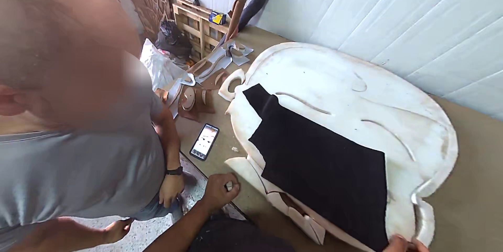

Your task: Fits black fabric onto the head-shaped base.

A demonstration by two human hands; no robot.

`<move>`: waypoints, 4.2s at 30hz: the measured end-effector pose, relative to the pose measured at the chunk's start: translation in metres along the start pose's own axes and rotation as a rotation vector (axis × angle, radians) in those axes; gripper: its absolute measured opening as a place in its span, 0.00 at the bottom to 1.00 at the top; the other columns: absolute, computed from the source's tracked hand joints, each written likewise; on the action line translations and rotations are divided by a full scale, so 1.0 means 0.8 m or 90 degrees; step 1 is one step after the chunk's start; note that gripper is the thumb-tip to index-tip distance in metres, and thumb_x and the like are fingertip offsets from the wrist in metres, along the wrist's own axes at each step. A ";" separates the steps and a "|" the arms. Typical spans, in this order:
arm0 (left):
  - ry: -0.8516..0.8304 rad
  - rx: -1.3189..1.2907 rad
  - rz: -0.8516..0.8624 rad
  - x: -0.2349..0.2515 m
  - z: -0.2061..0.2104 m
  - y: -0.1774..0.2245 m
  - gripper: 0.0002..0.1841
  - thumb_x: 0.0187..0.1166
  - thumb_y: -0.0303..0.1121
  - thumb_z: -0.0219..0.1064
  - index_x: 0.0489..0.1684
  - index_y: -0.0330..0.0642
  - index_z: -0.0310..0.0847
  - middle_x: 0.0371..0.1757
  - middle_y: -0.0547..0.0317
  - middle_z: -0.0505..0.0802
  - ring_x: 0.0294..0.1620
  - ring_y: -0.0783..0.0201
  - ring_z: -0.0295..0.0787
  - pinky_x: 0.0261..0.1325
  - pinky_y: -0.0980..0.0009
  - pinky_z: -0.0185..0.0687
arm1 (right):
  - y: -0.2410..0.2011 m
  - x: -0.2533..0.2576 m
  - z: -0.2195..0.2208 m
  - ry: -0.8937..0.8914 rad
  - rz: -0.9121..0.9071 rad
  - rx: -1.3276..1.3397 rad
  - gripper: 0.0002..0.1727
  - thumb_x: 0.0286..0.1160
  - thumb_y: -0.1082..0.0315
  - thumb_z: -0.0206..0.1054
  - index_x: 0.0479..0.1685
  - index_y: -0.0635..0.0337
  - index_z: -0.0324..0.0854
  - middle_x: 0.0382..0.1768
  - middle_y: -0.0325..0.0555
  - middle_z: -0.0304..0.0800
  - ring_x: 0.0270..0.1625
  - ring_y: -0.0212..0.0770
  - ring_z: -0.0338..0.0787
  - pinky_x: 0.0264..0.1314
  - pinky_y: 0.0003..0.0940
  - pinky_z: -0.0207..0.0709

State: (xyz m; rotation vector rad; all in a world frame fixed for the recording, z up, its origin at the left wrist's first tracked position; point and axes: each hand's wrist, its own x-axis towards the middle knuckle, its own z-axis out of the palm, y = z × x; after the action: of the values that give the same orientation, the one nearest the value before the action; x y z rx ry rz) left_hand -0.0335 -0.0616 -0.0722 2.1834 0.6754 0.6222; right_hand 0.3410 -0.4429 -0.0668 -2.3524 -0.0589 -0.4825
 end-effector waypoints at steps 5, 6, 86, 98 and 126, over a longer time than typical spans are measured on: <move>0.029 0.055 0.032 -0.003 0.010 0.004 0.21 0.78 0.57 0.63 0.40 0.49 0.93 0.32 0.60 0.96 0.29 0.63 0.93 0.35 0.53 0.91 | -0.002 0.003 -0.005 -0.032 -0.004 -0.009 0.27 0.82 0.58 0.64 0.72 0.71 0.78 0.68 0.71 0.81 0.73 0.64 0.80 0.79 0.56 0.72; 0.035 0.058 0.042 -0.002 0.015 0.005 0.22 0.78 0.57 0.62 0.39 0.49 0.93 0.32 0.60 0.95 0.28 0.64 0.92 0.33 0.55 0.90 | -0.001 0.005 -0.007 -0.028 0.003 -0.021 0.27 0.81 0.58 0.65 0.72 0.69 0.78 0.68 0.70 0.81 0.72 0.63 0.81 0.78 0.57 0.72; -0.108 0.092 0.124 -0.003 0.075 0.066 0.14 0.80 0.47 0.62 0.41 0.53 0.91 0.29 0.64 0.94 0.32 0.66 0.93 0.39 0.59 0.89 | 0.003 0.010 -0.003 -0.047 0.069 -0.079 0.25 0.81 0.57 0.57 0.71 0.60 0.79 0.65 0.58 0.84 0.68 0.53 0.84 0.71 0.52 0.75; -0.093 0.107 0.113 -0.003 0.076 0.070 0.14 0.79 0.48 0.62 0.39 0.53 0.91 0.27 0.65 0.94 0.29 0.67 0.91 0.35 0.60 0.88 | 0.004 0.010 -0.003 -0.042 0.062 -0.079 0.25 0.81 0.57 0.57 0.71 0.61 0.79 0.65 0.59 0.85 0.68 0.54 0.84 0.69 0.53 0.76; -0.088 0.105 0.097 -0.006 0.079 0.068 0.13 0.79 0.48 0.63 0.37 0.55 0.92 0.27 0.67 0.93 0.29 0.68 0.91 0.34 0.61 0.87 | 0.006 0.008 -0.003 -0.053 0.067 -0.077 0.26 0.82 0.55 0.56 0.73 0.59 0.77 0.66 0.59 0.83 0.69 0.56 0.83 0.70 0.56 0.75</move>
State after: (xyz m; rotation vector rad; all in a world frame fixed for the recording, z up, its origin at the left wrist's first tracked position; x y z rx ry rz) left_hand 0.0165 -0.1285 -0.0691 2.4225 0.5056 0.5028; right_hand 0.3471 -0.4490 -0.0662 -2.4792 0.0567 -0.3448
